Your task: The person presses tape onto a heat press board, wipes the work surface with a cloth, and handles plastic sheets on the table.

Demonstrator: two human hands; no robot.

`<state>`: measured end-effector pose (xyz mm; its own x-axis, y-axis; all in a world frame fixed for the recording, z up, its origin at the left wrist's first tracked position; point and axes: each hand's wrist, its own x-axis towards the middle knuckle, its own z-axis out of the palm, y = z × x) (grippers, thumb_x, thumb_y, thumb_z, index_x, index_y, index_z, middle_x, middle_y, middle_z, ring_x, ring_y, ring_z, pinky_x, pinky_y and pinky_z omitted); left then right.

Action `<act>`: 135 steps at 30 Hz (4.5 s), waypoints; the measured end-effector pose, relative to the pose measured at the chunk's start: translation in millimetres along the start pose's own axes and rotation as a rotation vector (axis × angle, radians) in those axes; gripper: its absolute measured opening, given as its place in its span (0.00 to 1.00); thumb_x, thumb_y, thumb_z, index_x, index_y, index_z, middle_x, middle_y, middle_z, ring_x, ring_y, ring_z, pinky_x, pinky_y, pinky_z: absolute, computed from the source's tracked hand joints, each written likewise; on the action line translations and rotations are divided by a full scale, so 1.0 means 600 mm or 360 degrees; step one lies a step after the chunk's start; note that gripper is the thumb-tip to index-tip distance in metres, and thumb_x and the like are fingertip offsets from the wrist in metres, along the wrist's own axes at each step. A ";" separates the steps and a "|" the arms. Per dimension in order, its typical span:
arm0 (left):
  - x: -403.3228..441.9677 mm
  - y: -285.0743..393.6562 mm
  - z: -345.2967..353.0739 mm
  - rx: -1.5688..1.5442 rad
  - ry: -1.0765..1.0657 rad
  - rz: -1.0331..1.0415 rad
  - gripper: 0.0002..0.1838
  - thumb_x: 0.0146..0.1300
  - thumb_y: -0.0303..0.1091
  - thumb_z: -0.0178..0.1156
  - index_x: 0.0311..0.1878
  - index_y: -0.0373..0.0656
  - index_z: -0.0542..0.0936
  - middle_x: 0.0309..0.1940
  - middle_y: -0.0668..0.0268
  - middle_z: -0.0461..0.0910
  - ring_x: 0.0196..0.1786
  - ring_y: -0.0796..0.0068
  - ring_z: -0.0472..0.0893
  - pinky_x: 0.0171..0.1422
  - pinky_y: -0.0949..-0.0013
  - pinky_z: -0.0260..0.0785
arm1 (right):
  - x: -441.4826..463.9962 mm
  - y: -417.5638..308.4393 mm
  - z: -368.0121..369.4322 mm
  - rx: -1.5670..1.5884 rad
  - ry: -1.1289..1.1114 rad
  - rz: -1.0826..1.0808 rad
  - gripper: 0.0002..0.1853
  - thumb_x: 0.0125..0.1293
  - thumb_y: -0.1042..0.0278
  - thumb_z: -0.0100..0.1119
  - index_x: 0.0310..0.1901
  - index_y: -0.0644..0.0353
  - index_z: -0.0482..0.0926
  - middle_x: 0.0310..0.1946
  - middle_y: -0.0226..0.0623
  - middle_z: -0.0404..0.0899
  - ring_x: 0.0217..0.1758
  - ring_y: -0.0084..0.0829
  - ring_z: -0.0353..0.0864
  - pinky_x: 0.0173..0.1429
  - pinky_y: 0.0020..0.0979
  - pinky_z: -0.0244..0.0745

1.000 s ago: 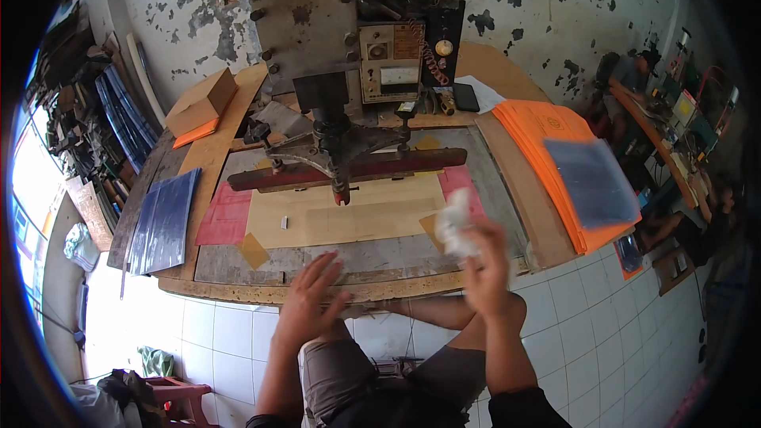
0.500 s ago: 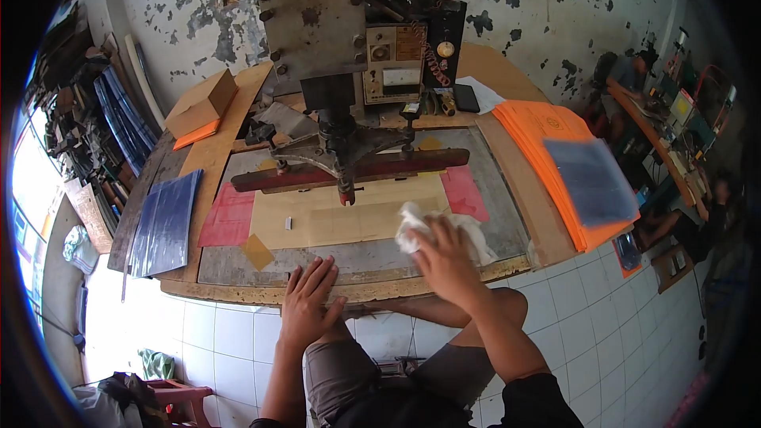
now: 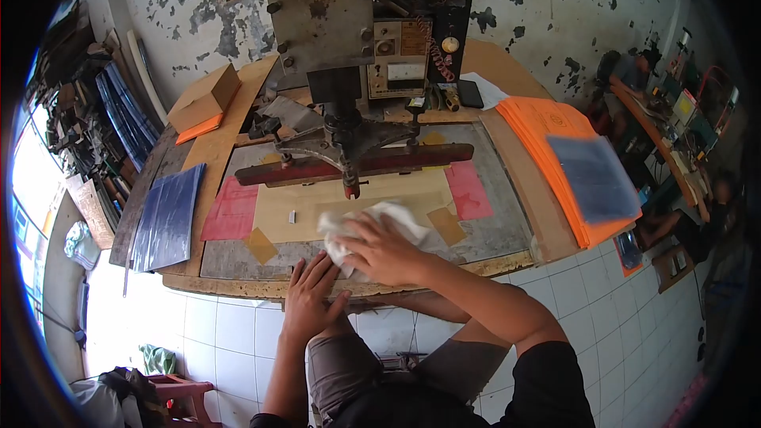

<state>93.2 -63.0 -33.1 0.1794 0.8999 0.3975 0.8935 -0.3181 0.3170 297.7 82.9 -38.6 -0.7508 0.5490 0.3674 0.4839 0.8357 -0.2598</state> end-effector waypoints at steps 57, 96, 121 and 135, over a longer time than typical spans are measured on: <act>-0.015 -0.006 0.009 -0.0048 0.0052 0.0064 0.37 0.73 0.55 0.66 0.77 0.42 0.76 0.82 0.61 0.71 0.86 0.58 0.65 0.90 0.42 0.49 | 0.098 0.012 0.042 0.0000 0.0030 0.0021 0.22 0.78 0.62 0.58 0.70 0.50 0.83 0.79 0.42 0.72 0.83 0.52 0.66 0.83 0.59 0.61; -0.131 0.028 -0.065 -0.0074 -0.0100 -0.0020 0.24 0.69 0.49 0.73 0.62 0.46 0.87 0.78 0.68 0.77 0.83 0.65 0.71 0.90 0.41 0.47 | -0.156 0.034 -0.114 0.0098 0.0353 0.0478 0.26 0.78 0.60 0.65 0.72 0.60 0.77 0.78 0.45 0.73 0.85 0.50 0.64 0.87 0.51 0.58; 0.055 -0.118 -0.088 -0.1021 0.0246 -0.0122 0.29 0.72 0.45 0.69 0.70 0.40 0.81 0.67 0.55 0.86 0.74 0.54 0.80 0.82 0.52 0.64 | -0.143 0.028 -0.290 0.1181 0.0268 0.0800 0.13 0.71 0.71 0.75 0.52 0.67 0.85 0.42 0.33 0.88 0.43 0.22 0.87 0.49 0.27 0.86; 0.048 -0.124 -0.069 -0.1131 0.0180 -0.0317 0.08 0.71 0.30 0.66 0.45 0.34 0.87 0.45 0.57 0.90 0.54 0.60 0.87 0.65 0.59 0.75 | -0.103 0.024 -0.215 0.1449 0.0244 0.0883 0.12 0.70 0.76 0.73 0.52 0.67 0.82 0.41 0.33 0.87 0.39 0.22 0.88 0.44 0.26 0.85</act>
<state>14.6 -25.8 -9.6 -0.0354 0.9367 0.3484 0.4161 -0.3031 0.8573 409.2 63.1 50.2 -0.4346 0.8966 0.0855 0.1755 0.1774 -0.9684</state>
